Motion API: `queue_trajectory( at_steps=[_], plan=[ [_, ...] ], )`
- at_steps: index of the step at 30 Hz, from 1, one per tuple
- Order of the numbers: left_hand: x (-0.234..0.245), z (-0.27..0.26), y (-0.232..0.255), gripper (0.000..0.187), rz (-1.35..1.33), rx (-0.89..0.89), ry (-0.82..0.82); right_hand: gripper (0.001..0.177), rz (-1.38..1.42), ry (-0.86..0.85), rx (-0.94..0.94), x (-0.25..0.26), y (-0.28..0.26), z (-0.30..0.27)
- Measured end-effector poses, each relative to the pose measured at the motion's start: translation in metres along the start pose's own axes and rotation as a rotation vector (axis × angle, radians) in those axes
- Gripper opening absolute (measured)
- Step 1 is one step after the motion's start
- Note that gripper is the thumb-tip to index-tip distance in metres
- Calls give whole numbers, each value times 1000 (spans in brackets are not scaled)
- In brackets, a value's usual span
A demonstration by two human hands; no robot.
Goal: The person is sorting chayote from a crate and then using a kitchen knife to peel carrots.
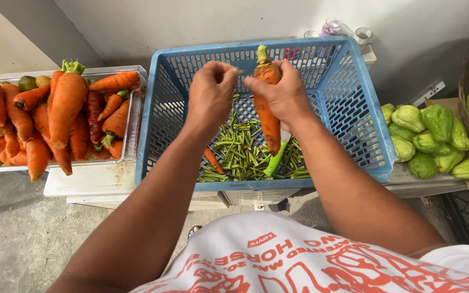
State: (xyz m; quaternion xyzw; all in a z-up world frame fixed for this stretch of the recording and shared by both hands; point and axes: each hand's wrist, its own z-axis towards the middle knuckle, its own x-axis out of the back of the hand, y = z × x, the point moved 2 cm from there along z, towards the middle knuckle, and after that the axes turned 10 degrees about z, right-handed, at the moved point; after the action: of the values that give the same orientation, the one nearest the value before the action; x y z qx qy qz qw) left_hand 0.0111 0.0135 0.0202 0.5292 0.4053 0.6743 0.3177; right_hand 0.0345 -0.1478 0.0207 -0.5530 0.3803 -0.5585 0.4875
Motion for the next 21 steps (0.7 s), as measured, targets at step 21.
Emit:
queue_trajectory(
  at_steps=[21],
  plan=[
    [-7, -8, -2, 65, -59, -50, -351, 39, 1144, -256, -86, 0, 15, 8]
  ],
)
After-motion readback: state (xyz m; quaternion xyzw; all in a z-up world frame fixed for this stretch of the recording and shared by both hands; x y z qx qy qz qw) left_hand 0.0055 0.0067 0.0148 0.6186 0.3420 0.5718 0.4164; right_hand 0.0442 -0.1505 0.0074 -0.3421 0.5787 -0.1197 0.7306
